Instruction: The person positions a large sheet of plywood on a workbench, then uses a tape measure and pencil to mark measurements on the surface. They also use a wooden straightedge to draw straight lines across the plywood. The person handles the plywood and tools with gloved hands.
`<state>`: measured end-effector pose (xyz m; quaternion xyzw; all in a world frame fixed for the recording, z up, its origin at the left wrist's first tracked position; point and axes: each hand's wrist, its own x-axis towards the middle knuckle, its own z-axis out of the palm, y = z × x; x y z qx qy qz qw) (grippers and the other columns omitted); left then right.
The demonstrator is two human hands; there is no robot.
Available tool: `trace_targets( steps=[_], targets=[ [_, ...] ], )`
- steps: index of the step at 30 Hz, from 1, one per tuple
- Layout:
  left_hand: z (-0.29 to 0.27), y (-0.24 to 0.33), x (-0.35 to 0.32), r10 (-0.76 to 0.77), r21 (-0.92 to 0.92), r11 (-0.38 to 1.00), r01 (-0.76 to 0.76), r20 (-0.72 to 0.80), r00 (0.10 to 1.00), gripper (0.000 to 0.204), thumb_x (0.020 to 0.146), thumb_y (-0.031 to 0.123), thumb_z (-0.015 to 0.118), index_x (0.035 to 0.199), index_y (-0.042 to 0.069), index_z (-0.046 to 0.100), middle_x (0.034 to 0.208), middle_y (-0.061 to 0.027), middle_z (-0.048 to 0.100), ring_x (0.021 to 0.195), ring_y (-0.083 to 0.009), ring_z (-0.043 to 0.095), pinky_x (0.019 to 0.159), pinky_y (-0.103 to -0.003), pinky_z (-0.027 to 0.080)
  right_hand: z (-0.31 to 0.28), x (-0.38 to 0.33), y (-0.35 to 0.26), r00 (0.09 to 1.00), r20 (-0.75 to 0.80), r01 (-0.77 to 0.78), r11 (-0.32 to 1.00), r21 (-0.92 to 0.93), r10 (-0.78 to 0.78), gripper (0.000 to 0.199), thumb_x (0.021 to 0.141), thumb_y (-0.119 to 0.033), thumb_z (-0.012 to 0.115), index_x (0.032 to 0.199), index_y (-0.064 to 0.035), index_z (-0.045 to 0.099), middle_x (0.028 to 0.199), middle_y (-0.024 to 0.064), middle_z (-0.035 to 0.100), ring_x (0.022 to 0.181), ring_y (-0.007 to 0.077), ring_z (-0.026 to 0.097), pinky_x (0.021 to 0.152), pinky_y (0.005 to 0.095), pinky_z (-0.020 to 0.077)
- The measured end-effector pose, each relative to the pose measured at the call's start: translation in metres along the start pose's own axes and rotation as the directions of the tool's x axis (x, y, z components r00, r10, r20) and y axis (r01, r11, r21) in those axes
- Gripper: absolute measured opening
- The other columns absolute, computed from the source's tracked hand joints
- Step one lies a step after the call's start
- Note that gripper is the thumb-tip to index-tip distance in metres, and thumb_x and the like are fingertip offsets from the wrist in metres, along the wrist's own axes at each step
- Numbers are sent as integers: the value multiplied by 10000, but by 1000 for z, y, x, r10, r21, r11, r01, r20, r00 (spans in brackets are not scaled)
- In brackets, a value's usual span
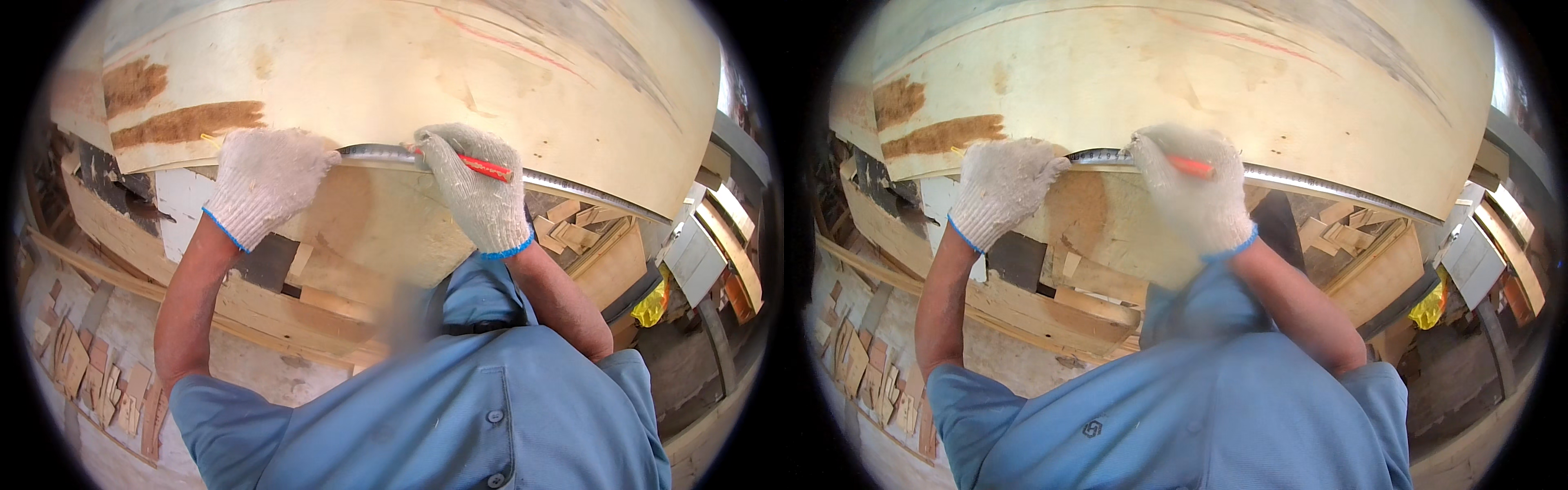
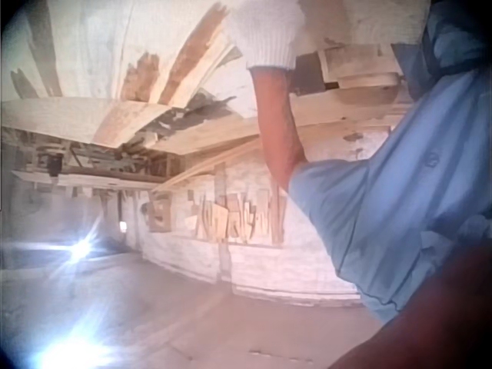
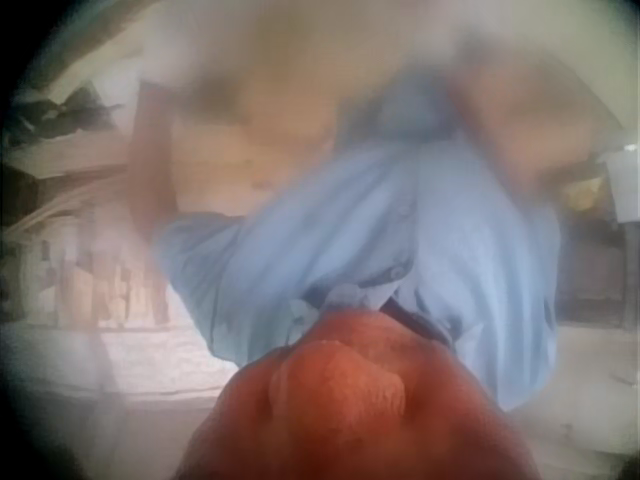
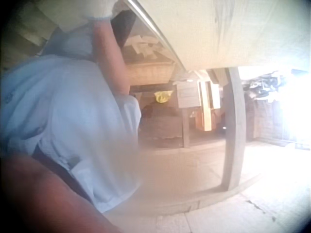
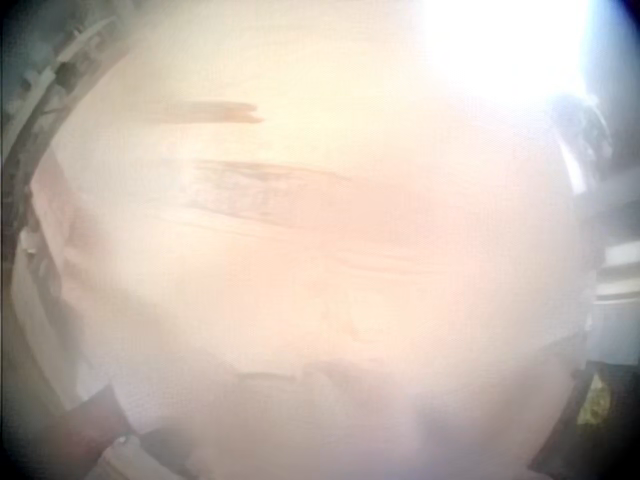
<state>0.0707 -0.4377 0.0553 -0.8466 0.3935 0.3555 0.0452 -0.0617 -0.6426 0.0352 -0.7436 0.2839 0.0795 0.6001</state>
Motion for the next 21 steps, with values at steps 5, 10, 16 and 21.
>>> trace_targets(
  steps=[5, 10, 16, 21],
  targets=[
    [2, -2, 0, 14, -13, 1000, -14, -23, 1000, 309, 984, 394, 560, 919, 149, 737, 801, -89, 697, 738, -292, 685, 636, -425, 501, 2, 1, -1, 999, -8, 32, 998, -54, -32, 126, 879, -139, 695, 929, -40, 755, 845, 160, 730, 795, 293, 722, 744, 358, 547],
    [5, -3, -2, 17, -49, 999, -20, -54, 998, 317, 980, 397, 567, 906, 139, 736, 809, -94, 698, 742, -296, 686, 653, -431, 506, 3, 1, -4, 1000, -28, 6, 998, -66, -8, 109, 875, -131, 696, 905, -42, 752, 830, 159, 725, 772, 298, 712, 726, 371, 540],
    [3, 0, -5, -5, -47, 999, 6, 23, 1000, 351, 977, 391, 571, 860, 92, 714, 821, -126, 694, 769, -325, 683, 675, -455, 512, 0, -3, 4, 990, 57, 139, 950, -280, -128, 170, 943, -158, 664, 980, -18, 753, 818, 105, 739, 779, 232, 692, 748, 352, 525],
    [5, -3, -5, -4, -71, 997, 7, 39, 999, 363, 978, 392, 570, 855, 81, 711, 841, -129, 698, 782, -328, 682, 691, -453, 517, 3, -1, -3, 994, 1, 104, 963, -249, -107, 134, 910, -157, 676, 926, -46, 751, 815, 115, 727, 791, 288, 681, 768, 383, 513]
  ],
)
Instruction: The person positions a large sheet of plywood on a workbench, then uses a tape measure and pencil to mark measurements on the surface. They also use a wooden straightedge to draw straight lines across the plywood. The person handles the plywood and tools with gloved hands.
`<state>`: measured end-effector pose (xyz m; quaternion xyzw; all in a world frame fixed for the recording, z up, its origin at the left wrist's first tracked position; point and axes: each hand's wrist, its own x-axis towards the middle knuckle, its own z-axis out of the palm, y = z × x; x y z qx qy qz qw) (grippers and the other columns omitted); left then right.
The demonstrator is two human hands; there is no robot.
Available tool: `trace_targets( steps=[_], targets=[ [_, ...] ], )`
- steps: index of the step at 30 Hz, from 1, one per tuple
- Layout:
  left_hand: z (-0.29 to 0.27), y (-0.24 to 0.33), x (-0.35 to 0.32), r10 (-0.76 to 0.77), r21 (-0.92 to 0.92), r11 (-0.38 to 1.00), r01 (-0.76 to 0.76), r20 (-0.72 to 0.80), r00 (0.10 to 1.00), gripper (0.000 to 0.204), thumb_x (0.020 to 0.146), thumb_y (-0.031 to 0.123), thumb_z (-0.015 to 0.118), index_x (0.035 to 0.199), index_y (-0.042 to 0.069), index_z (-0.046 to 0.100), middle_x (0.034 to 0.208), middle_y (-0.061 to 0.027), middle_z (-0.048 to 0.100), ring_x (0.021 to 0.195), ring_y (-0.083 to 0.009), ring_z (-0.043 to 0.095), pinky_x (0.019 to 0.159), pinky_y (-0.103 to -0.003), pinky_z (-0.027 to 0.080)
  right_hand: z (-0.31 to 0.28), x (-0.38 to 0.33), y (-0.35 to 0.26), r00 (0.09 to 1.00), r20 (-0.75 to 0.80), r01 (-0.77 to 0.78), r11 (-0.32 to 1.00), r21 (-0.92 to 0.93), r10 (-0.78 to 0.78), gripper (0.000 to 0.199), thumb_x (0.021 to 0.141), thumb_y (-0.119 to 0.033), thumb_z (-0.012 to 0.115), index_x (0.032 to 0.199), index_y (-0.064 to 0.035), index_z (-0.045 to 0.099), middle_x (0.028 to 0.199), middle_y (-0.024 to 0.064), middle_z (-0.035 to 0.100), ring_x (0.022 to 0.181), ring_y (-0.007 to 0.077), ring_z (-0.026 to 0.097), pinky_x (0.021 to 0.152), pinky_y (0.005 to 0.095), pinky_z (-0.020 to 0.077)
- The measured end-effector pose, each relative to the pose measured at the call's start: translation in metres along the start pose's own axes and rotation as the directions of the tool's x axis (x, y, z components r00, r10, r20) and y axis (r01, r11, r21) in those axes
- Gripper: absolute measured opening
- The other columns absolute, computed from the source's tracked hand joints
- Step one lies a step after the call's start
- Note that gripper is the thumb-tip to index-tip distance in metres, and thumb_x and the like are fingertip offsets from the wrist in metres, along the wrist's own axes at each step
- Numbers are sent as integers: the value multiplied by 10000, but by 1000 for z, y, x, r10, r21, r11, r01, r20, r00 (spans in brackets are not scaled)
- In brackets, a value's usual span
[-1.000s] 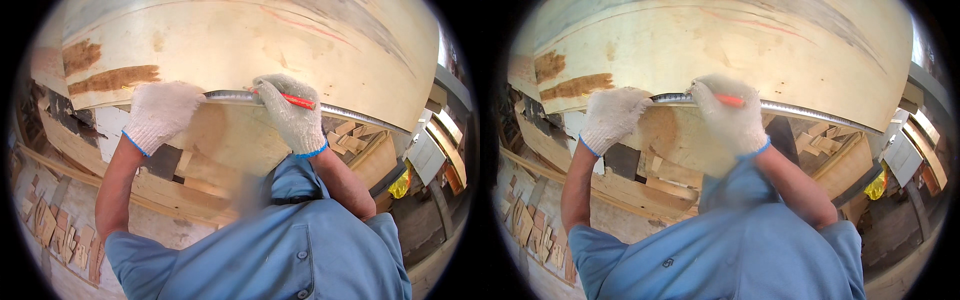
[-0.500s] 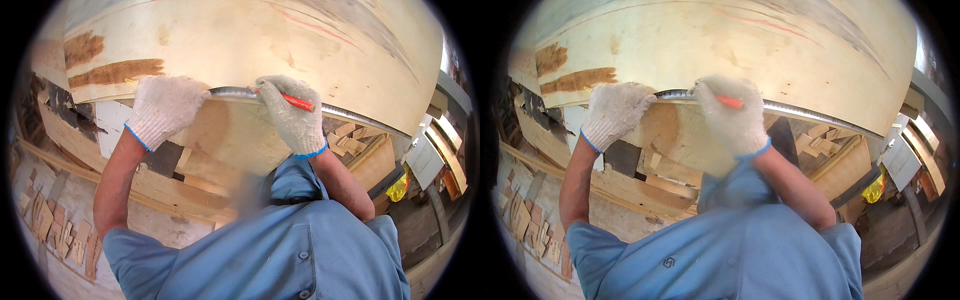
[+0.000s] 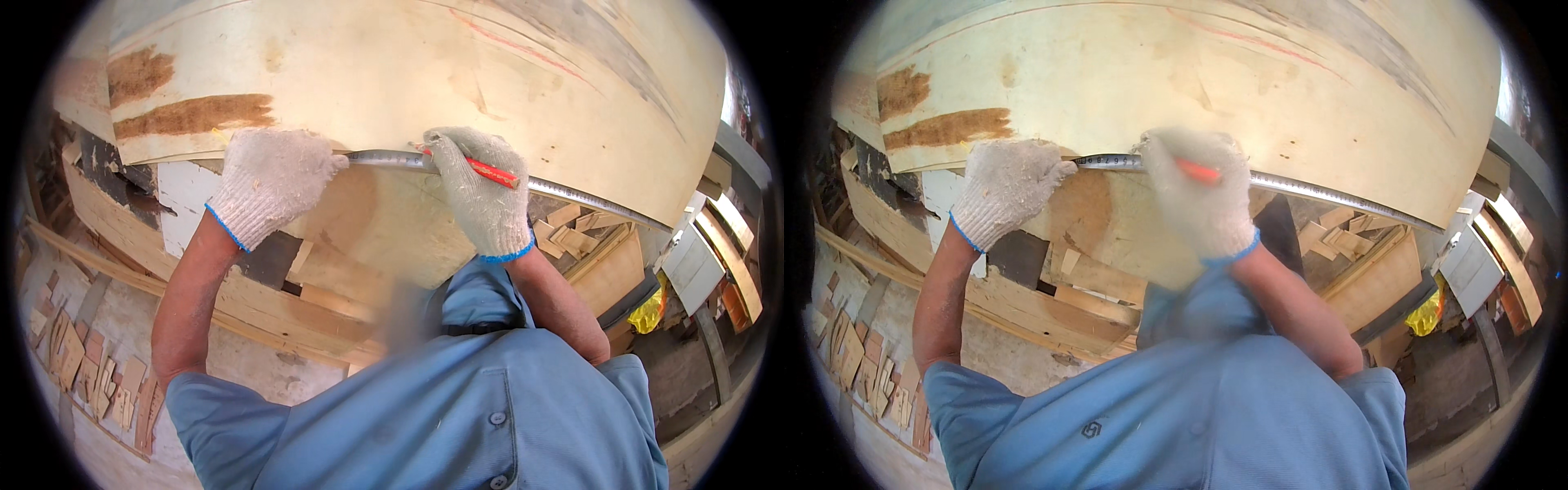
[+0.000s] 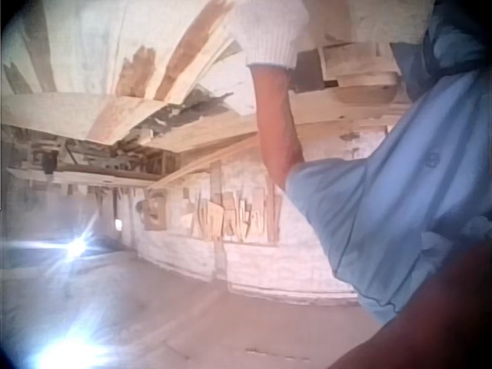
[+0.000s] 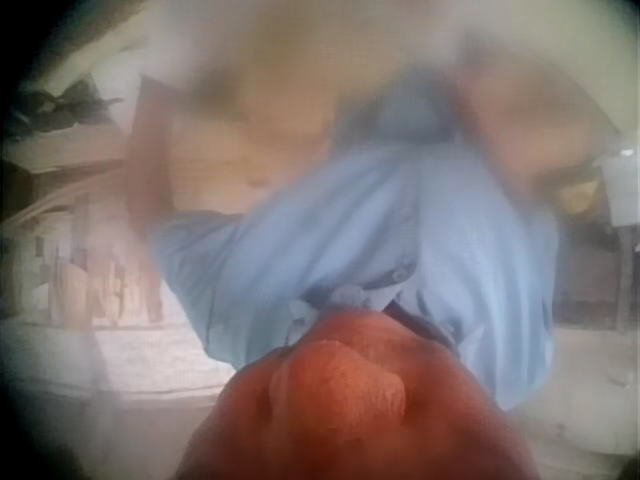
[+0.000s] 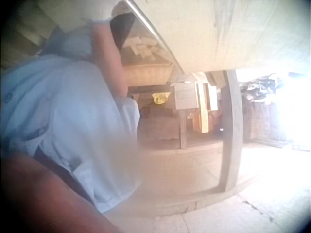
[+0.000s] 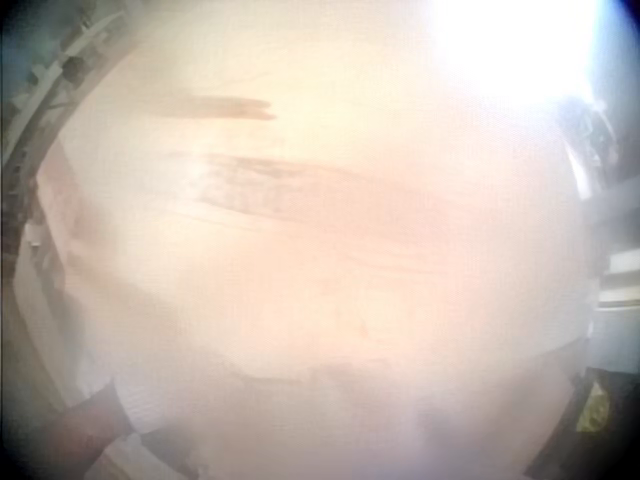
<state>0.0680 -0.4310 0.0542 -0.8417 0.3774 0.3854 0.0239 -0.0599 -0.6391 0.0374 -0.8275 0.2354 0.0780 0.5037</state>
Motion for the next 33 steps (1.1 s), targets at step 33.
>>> trace_targets(
  steps=[33],
  targets=[
    [-2, 0, 5, -1, 44, 999, -2, 80, 997, 328, 991, 379, 539, 1034, 145, 766, 928, -100, 731, 838, -289, 699, 716, -419, 530, 1, -4, 4, 998, -15, 63, 997, -50, -64, 110, 915, -142, 678, 920, -58, 749, 785, 101, 717, 778, 282, 647, 780, 383, 492]
  ],
)
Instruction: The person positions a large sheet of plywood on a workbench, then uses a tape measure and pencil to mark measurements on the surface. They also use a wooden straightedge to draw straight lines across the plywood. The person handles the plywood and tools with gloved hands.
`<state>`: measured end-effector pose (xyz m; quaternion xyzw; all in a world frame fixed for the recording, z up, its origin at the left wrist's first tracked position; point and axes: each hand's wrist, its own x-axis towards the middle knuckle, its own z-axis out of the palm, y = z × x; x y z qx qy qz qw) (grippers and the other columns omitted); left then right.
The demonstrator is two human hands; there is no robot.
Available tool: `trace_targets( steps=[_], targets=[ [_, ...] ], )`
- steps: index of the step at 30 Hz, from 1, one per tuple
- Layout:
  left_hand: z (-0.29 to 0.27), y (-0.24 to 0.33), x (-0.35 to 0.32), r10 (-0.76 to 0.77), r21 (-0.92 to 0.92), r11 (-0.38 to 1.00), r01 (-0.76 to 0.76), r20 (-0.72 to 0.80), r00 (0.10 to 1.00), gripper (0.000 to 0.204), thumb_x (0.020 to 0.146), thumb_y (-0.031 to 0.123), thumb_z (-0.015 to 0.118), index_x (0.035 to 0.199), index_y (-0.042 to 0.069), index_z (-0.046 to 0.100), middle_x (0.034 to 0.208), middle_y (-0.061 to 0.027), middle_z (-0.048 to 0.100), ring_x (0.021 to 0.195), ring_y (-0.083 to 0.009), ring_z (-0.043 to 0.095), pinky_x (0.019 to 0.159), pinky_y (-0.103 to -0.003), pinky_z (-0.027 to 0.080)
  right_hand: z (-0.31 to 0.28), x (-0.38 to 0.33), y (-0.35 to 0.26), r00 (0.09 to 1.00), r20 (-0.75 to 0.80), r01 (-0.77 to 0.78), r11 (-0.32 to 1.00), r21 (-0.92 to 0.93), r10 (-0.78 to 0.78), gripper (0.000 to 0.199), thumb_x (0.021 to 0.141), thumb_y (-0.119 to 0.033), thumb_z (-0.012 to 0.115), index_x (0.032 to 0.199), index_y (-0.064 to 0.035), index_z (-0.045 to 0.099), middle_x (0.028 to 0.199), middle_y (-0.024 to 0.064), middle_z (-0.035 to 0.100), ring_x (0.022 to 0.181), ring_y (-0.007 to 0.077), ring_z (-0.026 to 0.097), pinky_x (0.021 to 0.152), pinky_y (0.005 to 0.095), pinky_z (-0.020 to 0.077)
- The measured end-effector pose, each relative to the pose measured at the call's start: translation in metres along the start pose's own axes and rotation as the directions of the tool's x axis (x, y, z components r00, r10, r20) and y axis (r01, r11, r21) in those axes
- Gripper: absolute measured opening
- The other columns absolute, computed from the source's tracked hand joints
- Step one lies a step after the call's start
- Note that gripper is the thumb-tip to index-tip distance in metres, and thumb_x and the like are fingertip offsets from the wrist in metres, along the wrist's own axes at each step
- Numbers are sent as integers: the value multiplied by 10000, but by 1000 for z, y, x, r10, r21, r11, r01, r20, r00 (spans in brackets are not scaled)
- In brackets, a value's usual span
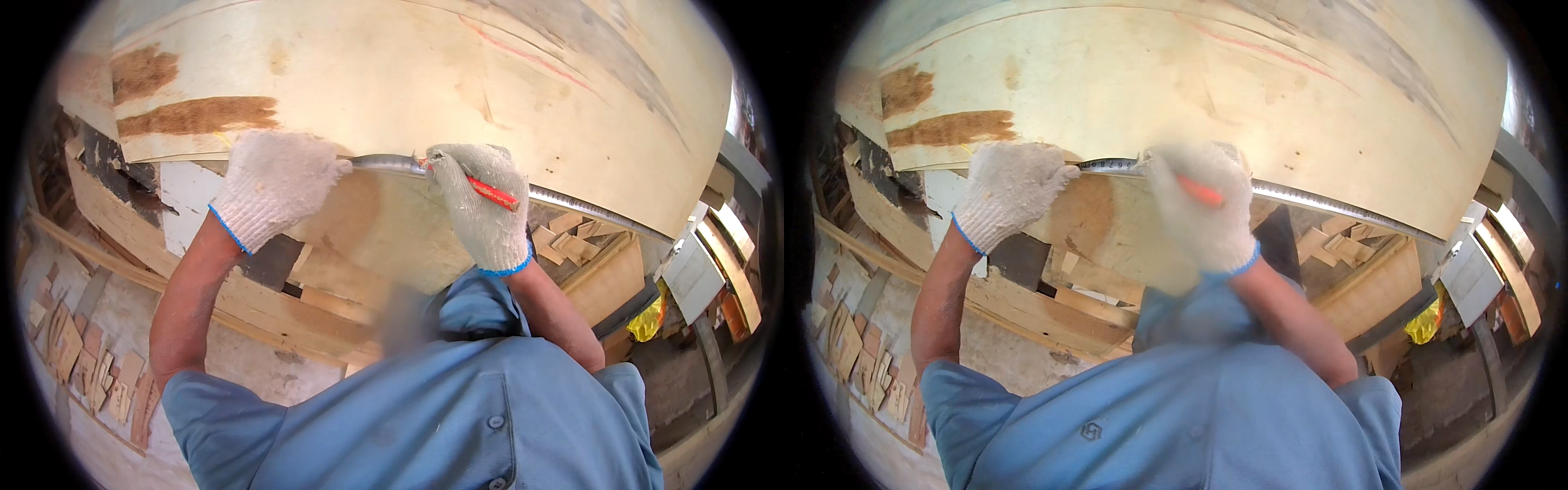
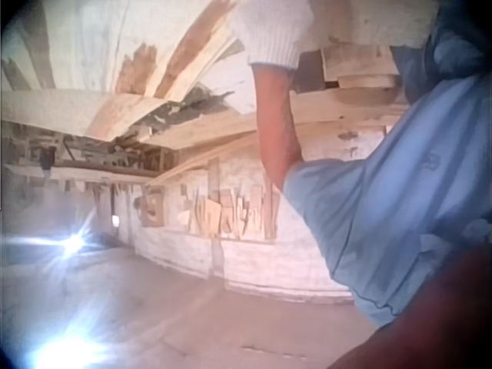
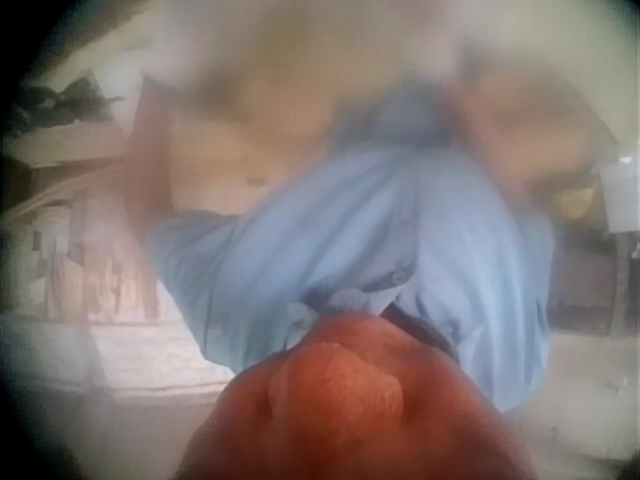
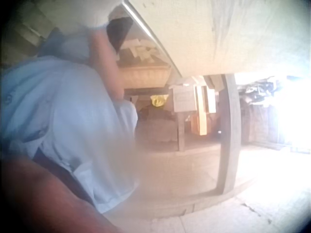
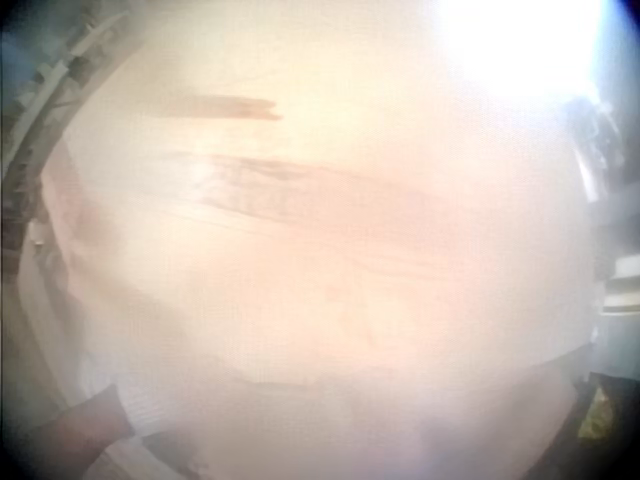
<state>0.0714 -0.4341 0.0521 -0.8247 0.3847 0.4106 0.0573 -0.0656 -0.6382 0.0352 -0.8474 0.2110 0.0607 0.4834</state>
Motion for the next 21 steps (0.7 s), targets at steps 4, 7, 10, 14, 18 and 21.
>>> trace_targets(
  steps=[4, 7, 10, 14, 18, 21],
  targets=[
    [-4, 5, 3, -53, 24, 998, 52, 52, 997, 337, 995, 383, 536, 1024, 136, 763, 927, -99, 731, 840, -288, 699, 718, -421, 526, 5, 2, 3, 997, -70, 22, 997, 76, -16, 46, 856, -130, 716, 847, -95, 745, 771, 108, 702, 735, 322, 651, 756, 420, 496],
    [-2, 3, 1, -54, 24, 998, 53, 27, 998, 346, 997, 390, 532, 1020, 131, 760, 913, -98, 728, 834, -291, 697, 713, -429, 521, 3, 1, 6, 996, -57, 65, 997, 42, -62, 63, 872, -129, 707, 863, -83, 748, 794, 108, 718, 760, 298, 675, 759, 403, 507],
    [-5, 7, 2, -57, 41, 998, 56, 41, 998, 352, 1000, 396, 525, 1016, 133, 758, 907, -97, 727, 835, -292, 696, 715, -433, 519, 7, 0, 10, 993, -34, -95, 953, 286, 109, 102, 892, -137, 694, 913, -54, 748, 828, 108, 737, 793, 237, 698, 764, 365, 522],
    [-8, 8, 1, -56, 45, 998, 54, 40, 998, 351, 1004, 396, 515, 1010, 140, 756, 899, -102, 724, 833, -303, 692, 718, -443, 518, -9, 7, -8, 909, 88, -369, 689, 624, 407, 187, 923, -167, 666, 996, -9, 733, 848, 75, 733, 817, 140, 681, 766, 303, 530],
    [2, 4, -1, -21, 52, 998, 23, -40, 999, 347, 1005, 394, 514, 1015, 144, 755, 883, -118, 720, 821, -324, 690, 714, -459, 519, -22, 8, -2, 917, 142, -378, 702, 604, 372, 267, 934, -225, 646, 1022, 17, 718, 856, 45, 704, 816, 110, 646, 759, 282, 521],
    [-8, 10, -1, -85, 40, 996, 84, 31, 996, 346, 1006, 396, 513, 1028, 145, 751, 894, -127, 723, 839, -330, 692, 725, -464, 522, -28, 11, -5, 882, 191, -448, 640, 625, 431, 316, 940, -275, 634, 1016, 21, 716, 859, 46, 703, 825, 117, 650, 763, 276, 522]
  ],
)
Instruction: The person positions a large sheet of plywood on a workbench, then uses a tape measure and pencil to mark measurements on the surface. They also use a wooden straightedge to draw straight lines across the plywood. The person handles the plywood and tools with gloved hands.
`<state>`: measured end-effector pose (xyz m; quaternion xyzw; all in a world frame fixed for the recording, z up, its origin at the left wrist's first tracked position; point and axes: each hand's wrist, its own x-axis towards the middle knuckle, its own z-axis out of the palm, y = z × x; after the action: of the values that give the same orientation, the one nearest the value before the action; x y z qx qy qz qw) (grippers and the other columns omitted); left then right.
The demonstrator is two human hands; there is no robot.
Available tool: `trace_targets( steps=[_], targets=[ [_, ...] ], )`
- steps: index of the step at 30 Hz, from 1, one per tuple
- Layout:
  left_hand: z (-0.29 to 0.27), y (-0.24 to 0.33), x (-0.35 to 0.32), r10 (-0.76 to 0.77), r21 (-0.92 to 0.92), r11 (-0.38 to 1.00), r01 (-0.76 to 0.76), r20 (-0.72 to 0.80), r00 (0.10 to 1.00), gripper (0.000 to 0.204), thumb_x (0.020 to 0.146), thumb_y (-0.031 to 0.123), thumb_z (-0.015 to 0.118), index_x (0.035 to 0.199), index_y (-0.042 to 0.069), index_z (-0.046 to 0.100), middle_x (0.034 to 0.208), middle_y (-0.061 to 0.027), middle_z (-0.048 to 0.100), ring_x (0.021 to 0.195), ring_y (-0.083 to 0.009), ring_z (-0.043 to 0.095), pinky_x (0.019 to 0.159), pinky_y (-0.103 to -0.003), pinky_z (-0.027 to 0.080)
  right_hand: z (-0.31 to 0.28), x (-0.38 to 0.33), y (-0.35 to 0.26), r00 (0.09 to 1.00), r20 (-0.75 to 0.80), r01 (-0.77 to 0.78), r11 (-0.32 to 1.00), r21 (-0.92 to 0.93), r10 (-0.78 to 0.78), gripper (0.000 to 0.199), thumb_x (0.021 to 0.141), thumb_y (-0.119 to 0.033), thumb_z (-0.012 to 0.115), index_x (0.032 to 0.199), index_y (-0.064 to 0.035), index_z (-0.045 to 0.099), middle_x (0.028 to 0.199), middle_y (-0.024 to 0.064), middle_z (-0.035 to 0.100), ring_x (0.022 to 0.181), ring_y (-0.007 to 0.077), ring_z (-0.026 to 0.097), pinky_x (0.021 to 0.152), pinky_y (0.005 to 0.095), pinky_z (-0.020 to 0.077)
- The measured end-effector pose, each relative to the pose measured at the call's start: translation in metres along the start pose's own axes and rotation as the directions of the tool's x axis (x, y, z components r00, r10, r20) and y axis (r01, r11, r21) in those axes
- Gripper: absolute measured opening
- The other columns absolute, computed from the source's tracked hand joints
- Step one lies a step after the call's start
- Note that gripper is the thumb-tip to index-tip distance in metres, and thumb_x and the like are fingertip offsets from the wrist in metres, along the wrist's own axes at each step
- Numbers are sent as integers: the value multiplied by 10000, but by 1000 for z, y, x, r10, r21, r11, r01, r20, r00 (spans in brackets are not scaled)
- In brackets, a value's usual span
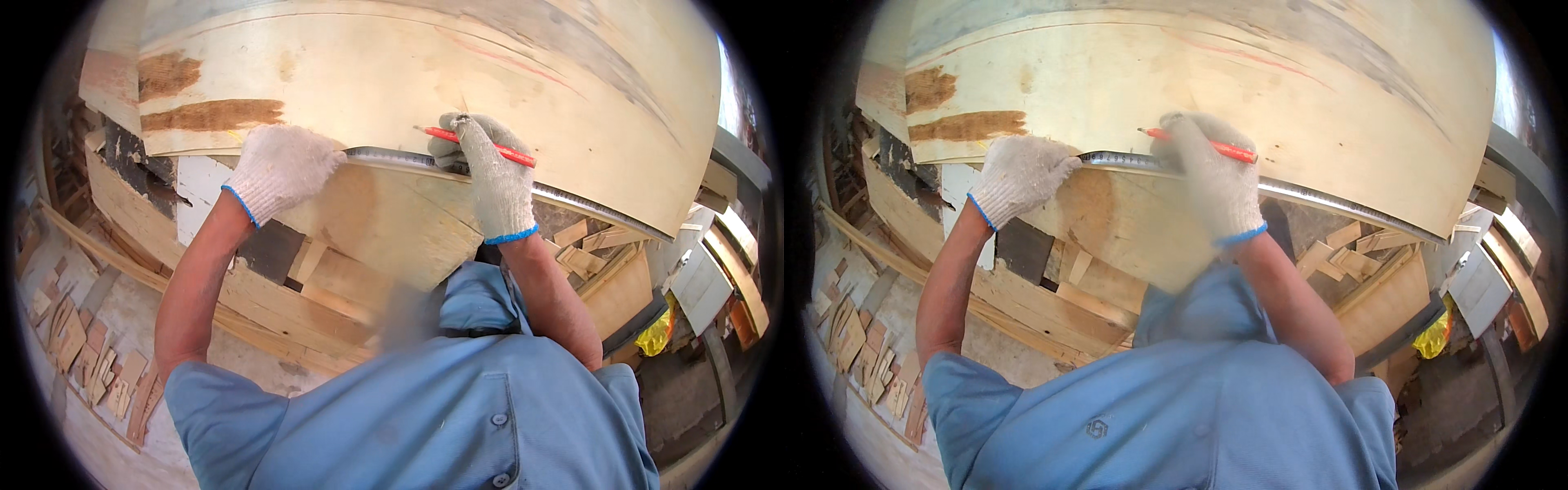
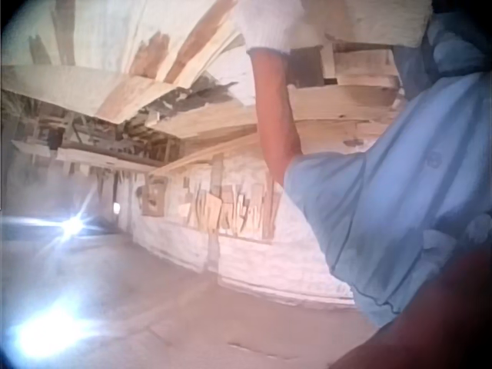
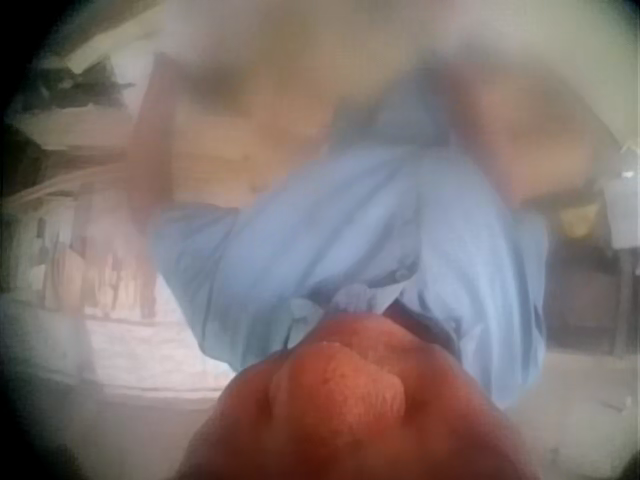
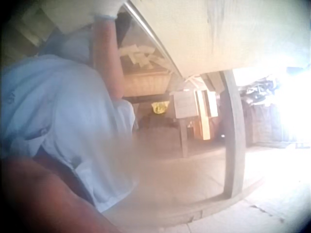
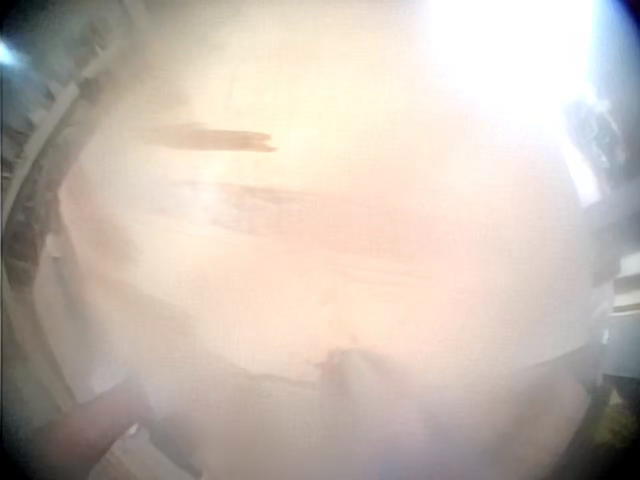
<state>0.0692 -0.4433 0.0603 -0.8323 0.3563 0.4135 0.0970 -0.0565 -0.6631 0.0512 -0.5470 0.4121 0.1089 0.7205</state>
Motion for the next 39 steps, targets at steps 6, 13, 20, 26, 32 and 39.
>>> trace_targets(
  steps=[6, 13, 20, 26, 32, 39],
  targets=[
    [5, -2, 5, 68, 70, 995, -66, -37, 997, 347, 1013, 397, 501, 1044, 152, 745, 930, -113, 727, 886, -326, 691, 755, -465, 526, -11, 4, 5, 998, 17, 65, 996, 66, -66, 363, 973, -331, 598, 1021, 10, 714, 869, 66, 707, 838, 153, 665, 765, 295, 536],
    [4, 4, 1, 28, 75, 997, -25, -45, 999, 355, 1015, 407, 500, 1033, 154, 749, 908, -114, 725, 870, -335, 689, 749, -455, 529, -99, 21, -2, 962, -155, 235, 971, 50, -225, 424, 1048, -316, 541, 1132, 84, 657, 893, 144, 696, 797, 190, 649, 694, 323, 496],
    [-4, 9, 0, 30, 136, 991, -23, -48, 998, 329, 1001, 377, 529, 955, 134, 746, 853, -131, 723, 827, -314, 697, 688, -453, 526, -146, 28, -2, 957, -219, 248, 928, 278, -190, 407, 1064, -293, 509, 1052, 92, 638, 803, 70, 586, 687, 118, 519, 598, 261, 421],
    [13, 8, -6, 303, 404, 891, -208, -187, 934, 225, 920, 266, 552, 875, 125, 721, 769, -115, 707, 757, -295, 716, 612, -451, 543, -164, 53, 22, 959, -207, 255, 903, 346, -192, 230, 1026, -242, 559, 1000, -37, 663, 802, 37, 635, 664, 113, 571, 582, 273, 455],
    [7, 184, 1, 209, -120, 968, -220, -103, 973, 291, 954, 339, 535, 988, 147, 752, 921, -129, 741, 834, -338, 714, 679, -461, 561, -173, 24, -23, 992, -117, 74, 950, 304, -40, 303, 1034, -296, 540, 1004, -29, 681, 794, 98, 693, 667, 153, 651, 628, 298, 545],
    [65, 375, 35, 297, -603, 719, -345, -182, 937, 316, 968, 303, 561, 1124, 75, 714, 1079, -164, 716, 988, -330, 681, 880, -432, 535, -318, -61, -19, 737, -156, 674, 734, 87, -658, 324, 1068, -294, 520, 1173, -22, 659, 877, 108, 734, 779, 180, 704, 712, 325, 559]
  ],
)
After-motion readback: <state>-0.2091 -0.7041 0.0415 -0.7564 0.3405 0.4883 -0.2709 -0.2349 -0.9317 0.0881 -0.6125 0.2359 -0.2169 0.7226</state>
